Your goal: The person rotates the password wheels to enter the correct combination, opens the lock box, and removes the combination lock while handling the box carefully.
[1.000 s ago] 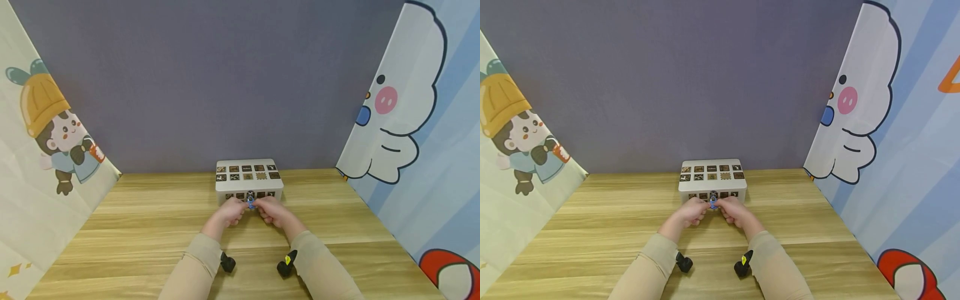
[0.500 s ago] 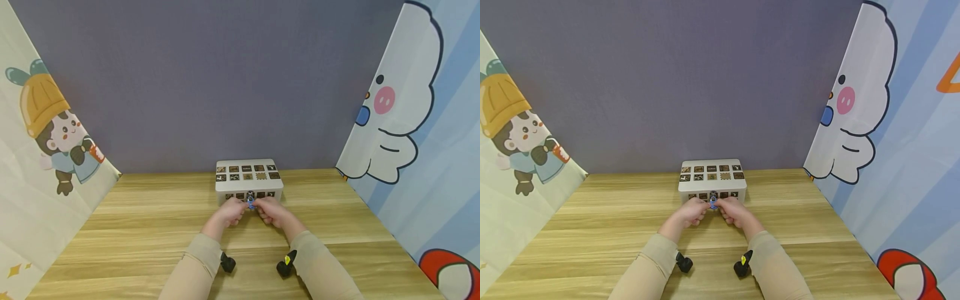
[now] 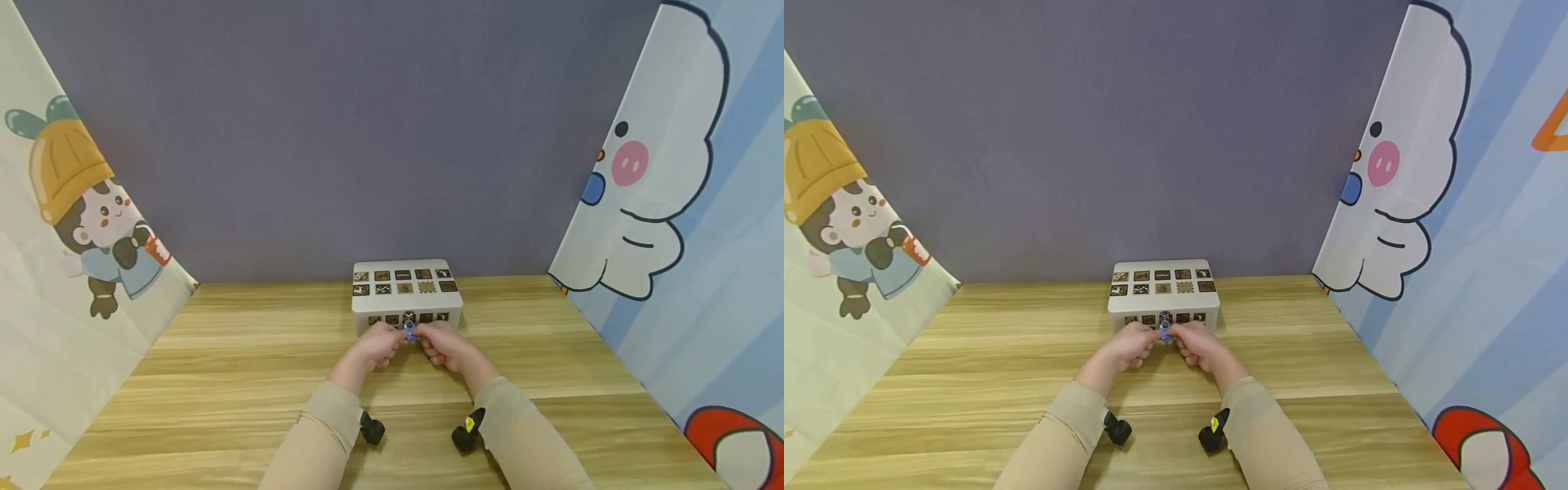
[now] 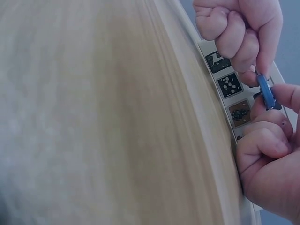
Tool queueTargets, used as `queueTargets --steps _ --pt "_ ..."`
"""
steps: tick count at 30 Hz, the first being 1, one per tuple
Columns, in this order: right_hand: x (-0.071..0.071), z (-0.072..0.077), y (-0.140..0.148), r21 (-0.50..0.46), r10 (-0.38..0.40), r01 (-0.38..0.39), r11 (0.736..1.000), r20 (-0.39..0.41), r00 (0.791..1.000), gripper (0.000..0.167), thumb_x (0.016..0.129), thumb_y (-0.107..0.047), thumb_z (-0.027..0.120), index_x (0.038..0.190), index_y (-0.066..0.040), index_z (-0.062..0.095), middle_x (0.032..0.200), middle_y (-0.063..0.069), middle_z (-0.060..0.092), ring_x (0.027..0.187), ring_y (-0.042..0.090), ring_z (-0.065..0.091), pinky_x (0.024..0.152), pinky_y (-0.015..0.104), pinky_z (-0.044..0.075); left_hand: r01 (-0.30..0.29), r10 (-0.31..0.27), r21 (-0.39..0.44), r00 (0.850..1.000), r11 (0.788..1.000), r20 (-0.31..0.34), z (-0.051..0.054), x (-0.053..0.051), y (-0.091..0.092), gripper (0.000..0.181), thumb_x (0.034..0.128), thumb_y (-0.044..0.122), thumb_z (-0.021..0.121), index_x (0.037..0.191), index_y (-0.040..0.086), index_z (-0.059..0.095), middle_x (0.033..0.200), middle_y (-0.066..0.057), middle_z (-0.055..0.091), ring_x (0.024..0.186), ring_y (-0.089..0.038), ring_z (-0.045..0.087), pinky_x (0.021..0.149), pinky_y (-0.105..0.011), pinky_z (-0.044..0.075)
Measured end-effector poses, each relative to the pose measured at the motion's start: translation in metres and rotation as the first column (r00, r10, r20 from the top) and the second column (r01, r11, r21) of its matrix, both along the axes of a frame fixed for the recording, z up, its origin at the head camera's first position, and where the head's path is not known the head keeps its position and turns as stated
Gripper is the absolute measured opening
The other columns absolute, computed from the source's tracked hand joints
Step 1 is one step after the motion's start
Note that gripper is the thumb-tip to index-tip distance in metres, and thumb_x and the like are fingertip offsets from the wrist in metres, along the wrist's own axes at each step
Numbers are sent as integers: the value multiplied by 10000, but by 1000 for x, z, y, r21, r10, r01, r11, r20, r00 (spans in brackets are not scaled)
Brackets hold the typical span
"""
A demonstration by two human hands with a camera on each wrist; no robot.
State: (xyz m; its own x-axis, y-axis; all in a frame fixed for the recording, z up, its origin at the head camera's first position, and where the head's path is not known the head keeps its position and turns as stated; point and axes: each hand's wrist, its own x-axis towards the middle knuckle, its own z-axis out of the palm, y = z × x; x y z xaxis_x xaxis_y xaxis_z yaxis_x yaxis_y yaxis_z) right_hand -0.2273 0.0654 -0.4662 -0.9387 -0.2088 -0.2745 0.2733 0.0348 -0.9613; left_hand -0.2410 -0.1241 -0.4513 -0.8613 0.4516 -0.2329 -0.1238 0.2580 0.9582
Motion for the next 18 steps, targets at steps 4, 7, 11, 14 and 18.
queueTargets --steps 4,7,11,14,18 --pt "-1 1 3 -22 -6 6 1000 18 1000 305 929 -248 641 689 -136 490 545 -68 303 431 64 236 383 211 204 -6 6 -5 1000 1000 -4 0 -1 0 299 1059 187 513 876 -33 599 566 55 333 449 -79 260 420 -222 248" --pt "-2 2 5 -33 -10 10 999 22 1000 237 937 -268 638 778 -104 576 552 -71 312 433 58 234 384 206 202 -9 9 -5 1000 1000 1 1 -1 0 325 1060 194 512 984 -101 623 572 57 333 453 -76 257 421 -218 245" --pt "-2 3 9 -26 -13 13 1000 23 1000 217 939 -289 643 890 -78 659 564 -71 333 447 60 236 393 204 206 -8 8 -7 1000 1000 4 2 0 0 342 1061 195 507 1069 -122 634 578 60 342 455 -71 260 419 -213 248" --pt "-1 4 12 -14 -18 19 1000 28 999 234 938 -299 645 941 -70 687 572 -72 344 457 61 244 399 206 211 -8 8 -7 1000 1000 2 2 0 -1 335 1059 191 506 1082 -116 637 583 61 351 455 -69 264 417 -209 252" --pt "0 4 16 -11 -28 28 1000 29 999 282 933 -300 647 1033 -39 688 576 -79 349 464 57 249 403 204 211 -7 7 -3 1000 1000 0 2 1 0 331 1057 188 508 1070 -121 626 583 60 349 454 -70 262 415 -210 250"
